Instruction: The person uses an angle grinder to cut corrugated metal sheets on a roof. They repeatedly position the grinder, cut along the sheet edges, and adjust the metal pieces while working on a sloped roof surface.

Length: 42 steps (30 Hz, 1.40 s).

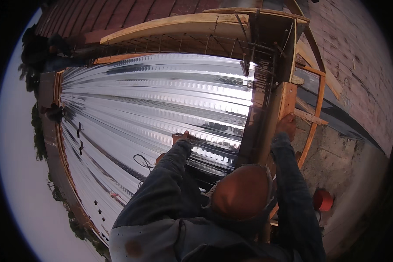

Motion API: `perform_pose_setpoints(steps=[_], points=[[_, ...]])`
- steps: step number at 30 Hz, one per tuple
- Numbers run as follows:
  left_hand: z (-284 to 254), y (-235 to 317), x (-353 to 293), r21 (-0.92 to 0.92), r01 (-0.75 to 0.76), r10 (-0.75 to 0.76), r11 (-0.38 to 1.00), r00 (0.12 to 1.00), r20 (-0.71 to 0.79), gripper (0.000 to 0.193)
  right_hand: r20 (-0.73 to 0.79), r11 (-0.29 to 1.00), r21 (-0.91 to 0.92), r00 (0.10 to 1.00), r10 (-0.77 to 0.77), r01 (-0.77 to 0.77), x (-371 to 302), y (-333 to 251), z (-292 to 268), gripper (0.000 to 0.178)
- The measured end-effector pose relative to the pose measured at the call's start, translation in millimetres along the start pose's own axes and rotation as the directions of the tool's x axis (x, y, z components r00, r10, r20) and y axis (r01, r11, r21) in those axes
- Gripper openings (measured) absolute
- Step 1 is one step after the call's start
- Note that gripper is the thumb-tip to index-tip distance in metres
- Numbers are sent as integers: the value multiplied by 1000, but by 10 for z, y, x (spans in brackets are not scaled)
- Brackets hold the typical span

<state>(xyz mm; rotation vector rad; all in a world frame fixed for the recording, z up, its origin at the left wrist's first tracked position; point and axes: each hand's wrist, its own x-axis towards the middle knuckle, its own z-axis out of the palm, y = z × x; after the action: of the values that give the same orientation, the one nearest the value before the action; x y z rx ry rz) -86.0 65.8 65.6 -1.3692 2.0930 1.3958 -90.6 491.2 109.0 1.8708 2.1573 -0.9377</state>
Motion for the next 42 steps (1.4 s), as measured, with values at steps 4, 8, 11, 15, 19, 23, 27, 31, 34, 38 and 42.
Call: perform_pose_setpoints(steps=[4, 8, 11, 15, 19, 23, 27, 31, 34, 38, 42], points=[[89, -14, 109, 225, -84, 117, 971, 984, -136, 75, 35, 999, 23, 999, 31, -31, 86, 45, -21, 64], [-85, -291, 506, 420, -11, 137, 907, 953, -271, 87, 4, 999, 38, 1000, 5, -5, 69, 129, 24, 63], [57, -40, 125, 141, 69, -52, 988, 992, -118, 93, 4, 998, 65, 1000, 10, -10, 76, 134, -18, 62], [-50, -98, 165, 178, 80, -44, 981, 980, -196, 97, 59, 1000, 26, 998, 9, -10, 110, 167, 50, 63], [19, -101, 189, 185, 65, -26, 981, 979, -204, 96, 48, 999, 37, 998, 36, -38, 135, 162, 48, 63], [-21, -172, 312, 185, 76, -43, 980, 983, -178, 95, 4, 999, 33, 1000, 27, -27, 134, 156, 80, 62], [-117, -248, 477, 322, 53, 27, 945, 970, -240, 94, 29, 999, 42, 999, 34, -35, 61, 102, 29, 61], [-37, -128, 280, 200, 98, -67, 975, 986, -154, 94, 1, 999, 40, 1000, 28, -28, 23, 75, -37, 61], [40, 51, 58, 250, 136, -87, 959, 977, -195, 94, 25, 999, 31, 999, 25, -25, 57, 98, -45, 60], [74, 108, -32, 262, 109, -58, 959, 979, -194, 92, 10, 999, 41, 1000, 19, -19, 108, 105, -38, 59], [42, 41, -21, 154, 143, -125, 978, 985, -120, 92, -11, 1000, 28, 1000, 5, -5, 155, 144, 92, 63]])
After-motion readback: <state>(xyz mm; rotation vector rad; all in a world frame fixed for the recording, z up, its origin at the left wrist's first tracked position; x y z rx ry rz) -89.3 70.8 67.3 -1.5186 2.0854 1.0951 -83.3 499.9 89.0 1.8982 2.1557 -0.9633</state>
